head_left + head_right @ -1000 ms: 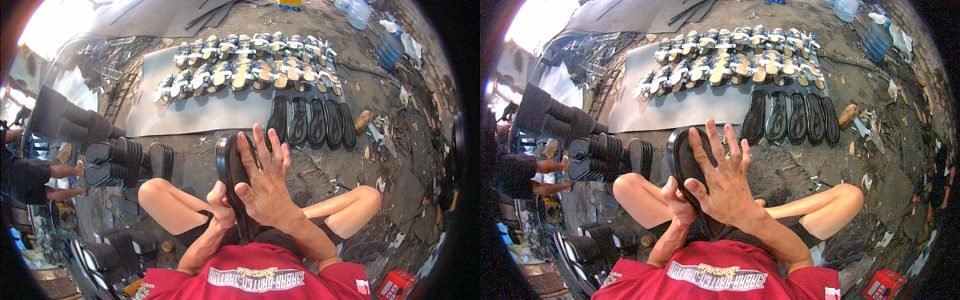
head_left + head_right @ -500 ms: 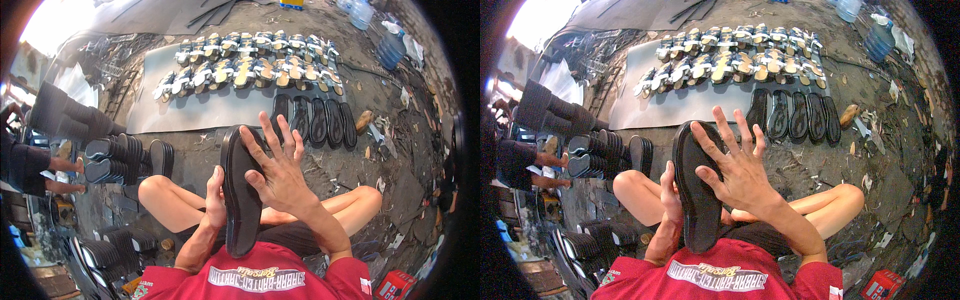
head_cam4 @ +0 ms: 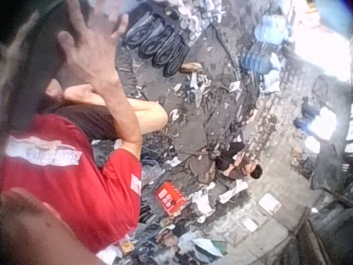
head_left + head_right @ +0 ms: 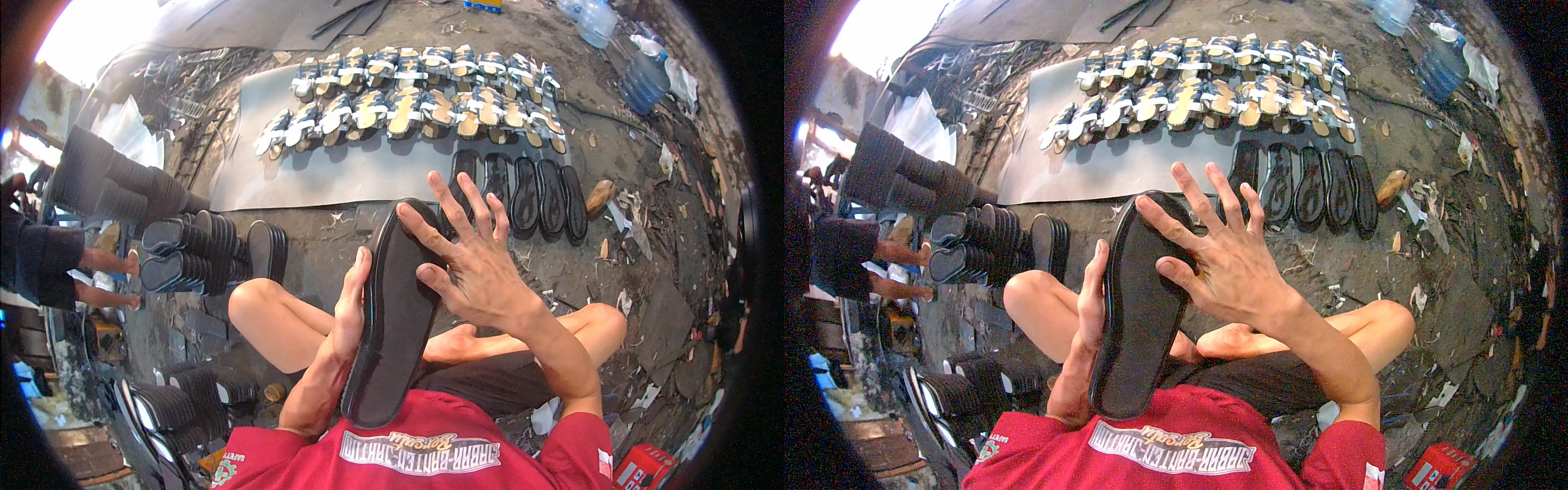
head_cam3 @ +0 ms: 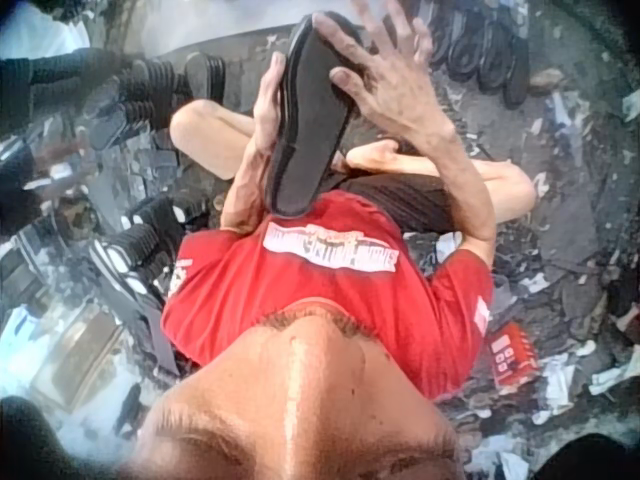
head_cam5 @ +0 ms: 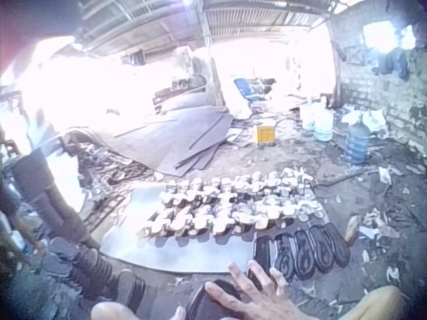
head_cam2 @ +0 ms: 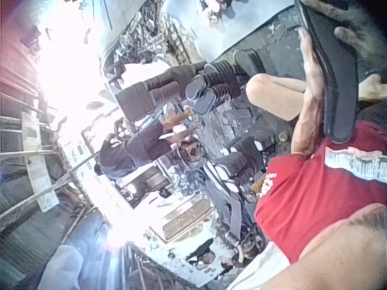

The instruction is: The person sits on the ground and repeatedly applies a yellowish liquid from a small container onto the soles of black sandals using a sponge. They handle multiple sandals one at a time, rubbing the liquid into the sole surface and placing each treated sandal on the ground.

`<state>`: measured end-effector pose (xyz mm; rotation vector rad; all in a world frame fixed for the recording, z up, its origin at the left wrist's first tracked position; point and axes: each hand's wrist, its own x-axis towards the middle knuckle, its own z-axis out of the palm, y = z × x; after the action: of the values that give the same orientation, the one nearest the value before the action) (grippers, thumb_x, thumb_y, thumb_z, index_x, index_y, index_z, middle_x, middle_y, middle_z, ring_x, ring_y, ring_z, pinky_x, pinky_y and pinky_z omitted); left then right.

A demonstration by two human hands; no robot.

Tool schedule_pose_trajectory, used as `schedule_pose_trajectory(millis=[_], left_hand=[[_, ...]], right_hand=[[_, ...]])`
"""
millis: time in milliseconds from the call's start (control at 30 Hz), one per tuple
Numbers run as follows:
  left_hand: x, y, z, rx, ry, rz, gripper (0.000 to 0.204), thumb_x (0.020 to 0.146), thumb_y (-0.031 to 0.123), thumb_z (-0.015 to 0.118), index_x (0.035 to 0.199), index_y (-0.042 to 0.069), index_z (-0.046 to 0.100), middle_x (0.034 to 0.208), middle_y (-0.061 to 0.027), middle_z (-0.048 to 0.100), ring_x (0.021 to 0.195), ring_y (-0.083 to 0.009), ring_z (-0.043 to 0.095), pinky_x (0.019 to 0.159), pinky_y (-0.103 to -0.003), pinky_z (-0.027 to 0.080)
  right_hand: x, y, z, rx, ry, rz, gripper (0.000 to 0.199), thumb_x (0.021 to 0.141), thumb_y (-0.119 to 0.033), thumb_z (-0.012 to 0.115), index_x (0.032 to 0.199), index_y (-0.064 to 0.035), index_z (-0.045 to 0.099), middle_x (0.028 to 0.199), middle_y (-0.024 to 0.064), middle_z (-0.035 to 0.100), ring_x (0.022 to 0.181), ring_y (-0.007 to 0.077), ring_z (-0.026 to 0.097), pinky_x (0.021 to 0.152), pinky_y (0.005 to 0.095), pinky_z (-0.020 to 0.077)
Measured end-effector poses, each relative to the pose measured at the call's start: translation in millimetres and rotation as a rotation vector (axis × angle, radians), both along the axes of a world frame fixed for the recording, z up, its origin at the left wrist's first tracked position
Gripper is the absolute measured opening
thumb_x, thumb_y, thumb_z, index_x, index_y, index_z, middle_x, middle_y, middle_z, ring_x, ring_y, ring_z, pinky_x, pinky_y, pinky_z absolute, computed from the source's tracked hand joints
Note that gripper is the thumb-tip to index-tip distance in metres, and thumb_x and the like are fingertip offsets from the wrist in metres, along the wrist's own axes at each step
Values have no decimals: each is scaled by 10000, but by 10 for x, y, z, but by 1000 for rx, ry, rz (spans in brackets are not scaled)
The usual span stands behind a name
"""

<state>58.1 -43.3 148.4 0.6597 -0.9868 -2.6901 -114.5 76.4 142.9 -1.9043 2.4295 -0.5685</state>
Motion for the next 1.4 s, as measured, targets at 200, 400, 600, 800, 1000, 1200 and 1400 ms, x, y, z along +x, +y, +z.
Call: schedule_pose_trajectory(millis=[200,400,600,800,1000,1200,1400], left_hand=[[-3,-83,-33,-23,38,-36,752,1163,602,275,1628,33,438,1419,-195,666,1159,-232,752,963,-361,652],[-14,-154,-51,83,23,-30,710,1173,571,295,1612,36,457,1415,-208,665,1154,-239,756,949,-361,659],[-4,-179,-71,163,-10,-36,705,1171,575,306,1602,41,465,1383,-228,680,1099,-257,777,900,-377,678],[-13,-225,-163,276,21,-58,725,1152,613,338,1573,45,500,1325,-238,704,1010,-276,796,842,-387,691],[-23,-241,-216,331,-65,-53,743,1140,631,358,1562,39,510,1273,-249,721,970,-278,801,803,-385,694],[-3,-178,-247,199,-97,-6,701,1147,599,375,1577,60,504,1332,-229,707,1065,-283,787,859,-415,685],[-111,-221,-297,230,30,35,656,1164,559,358,1597,88,497,1471,-190,646,1238,-287,723,1005,-440,640]], right_hand=[[-49,-5,15,21,47,49,681,1097,-739,264,1688,-430,401,1835,104,155,1656,430,129,1289,660,34],[-51,-10,28,39,118,80,697,1078,-774,257,1672,-449,425,1836,79,159,1655,412,143,1291,650,56],[-46,1,-22,61,97,132,698,1072,-788,254,1666,-464,428,1833,61,162,1658,383,130,1297,626,47],[-40,21,-54,63,99,181,680,1083,-775,240,1657,-472,442,1828,64,178,1657,365,135,1303,610,35],[-24,36,-28,78,117,233,683,1079,-783,230,1639,-475,472,1824,66,191,1653,363,148,1304,610,35],[20,69,-46,82,97,278,694,1061,-812,236,1622,-492,489,1823,62,192,1646,372,163,1303,632,41],[95,107,-24,107,89,294,694,1056,-818,249,1616,-491,497,1822,61,190,1650,376,151,1304,642,31]])
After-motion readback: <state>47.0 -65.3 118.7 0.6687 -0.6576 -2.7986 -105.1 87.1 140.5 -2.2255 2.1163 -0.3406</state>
